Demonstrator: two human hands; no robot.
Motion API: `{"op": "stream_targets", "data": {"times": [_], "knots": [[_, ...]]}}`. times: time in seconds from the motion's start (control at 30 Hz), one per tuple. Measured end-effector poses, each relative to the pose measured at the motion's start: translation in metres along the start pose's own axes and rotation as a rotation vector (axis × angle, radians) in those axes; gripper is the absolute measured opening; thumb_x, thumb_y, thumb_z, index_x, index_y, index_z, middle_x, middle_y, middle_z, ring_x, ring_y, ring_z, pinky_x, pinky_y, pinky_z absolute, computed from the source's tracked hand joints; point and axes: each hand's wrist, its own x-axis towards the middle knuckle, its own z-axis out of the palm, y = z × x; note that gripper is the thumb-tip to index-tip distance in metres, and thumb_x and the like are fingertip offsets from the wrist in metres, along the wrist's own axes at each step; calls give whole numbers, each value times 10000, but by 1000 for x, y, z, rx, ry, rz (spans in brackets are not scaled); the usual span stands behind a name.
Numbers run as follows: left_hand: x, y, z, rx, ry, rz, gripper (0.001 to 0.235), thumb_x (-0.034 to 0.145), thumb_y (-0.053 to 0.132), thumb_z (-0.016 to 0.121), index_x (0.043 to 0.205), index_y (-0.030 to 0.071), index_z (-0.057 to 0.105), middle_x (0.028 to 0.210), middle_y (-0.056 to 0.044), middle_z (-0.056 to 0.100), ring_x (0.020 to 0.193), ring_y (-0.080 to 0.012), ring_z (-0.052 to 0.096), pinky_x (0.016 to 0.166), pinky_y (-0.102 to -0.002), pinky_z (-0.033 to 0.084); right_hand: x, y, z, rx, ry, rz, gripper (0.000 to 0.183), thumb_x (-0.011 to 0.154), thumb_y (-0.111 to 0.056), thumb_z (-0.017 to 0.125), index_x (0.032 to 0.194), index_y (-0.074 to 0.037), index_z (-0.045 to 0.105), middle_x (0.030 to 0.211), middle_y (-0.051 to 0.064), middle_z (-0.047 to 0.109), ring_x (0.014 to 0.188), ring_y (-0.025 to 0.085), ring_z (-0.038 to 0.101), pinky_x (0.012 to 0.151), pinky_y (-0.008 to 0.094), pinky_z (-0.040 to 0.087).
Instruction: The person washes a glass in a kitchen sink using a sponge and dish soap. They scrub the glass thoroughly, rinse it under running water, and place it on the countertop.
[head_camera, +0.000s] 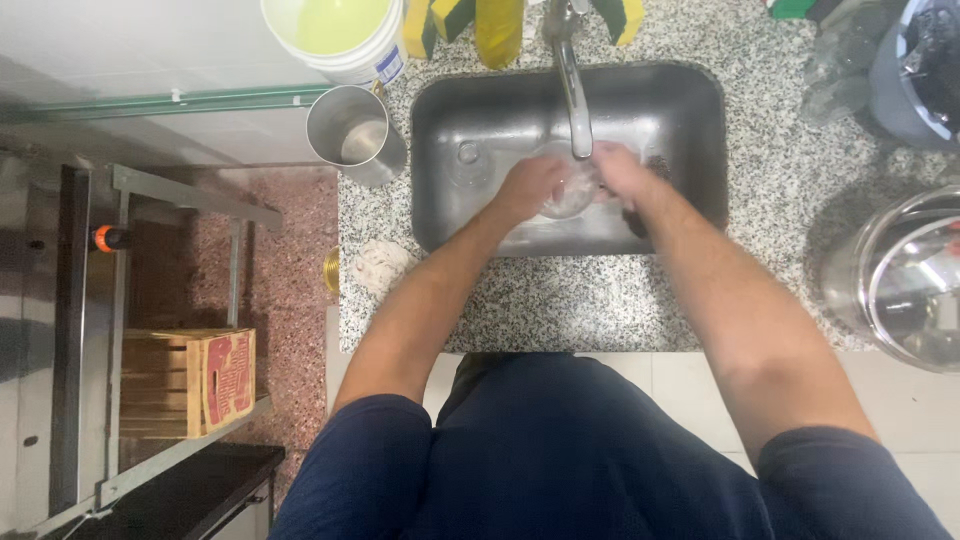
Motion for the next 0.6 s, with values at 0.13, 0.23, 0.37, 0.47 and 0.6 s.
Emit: {"op": "stream_targets", "data": {"times": [0.13,0.23,0.37,0.47,0.6], "knots": [[-5,-19,6,-576,372,-165,210,1024,222,514,978,74,656,820,-121,711,693,-204,709,653,-326,458,-12,12,29,66,128,-325,480,1001,-274,538,1431,-61,552,1411,250,548,1379,426,462,1162,584,388],[-8,-32,9,-871,463,-196,246,1052,259,525,1055,37,630,925,-150,735,742,-212,694,603,-272,409,-15,23,44,61,192,-433,590,1054,-361,605,1506,-16,446,1506,293,442,1445,439,376,1216,564,325],[-18,-34,7,-867,439,-161,227,1056,277,554,1042,62,627,945,-177,760,729,-215,710,591,-259,404,7,17,57,230,190,-221,583,1018,-438,556,1462,-63,501,1454,228,520,1379,416,465,1099,593,406],[-17,-36,11,-886,470,-169,179,1040,246,545,1072,82,609,960,-172,762,731,-202,701,611,-274,394,8,18,60,474,209,113,609,964,-553,484,1395,-135,583,1374,129,637,1279,380,599,924,637,526],[-13,-40,15,-826,504,-172,203,1048,247,526,1019,74,627,900,-129,745,712,-168,675,628,-263,412,-38,-4,52,186,101,-281,588,993,-320,614,1516,-118,436,1462,162,549,1359,333,508,1101,542,446]]}}
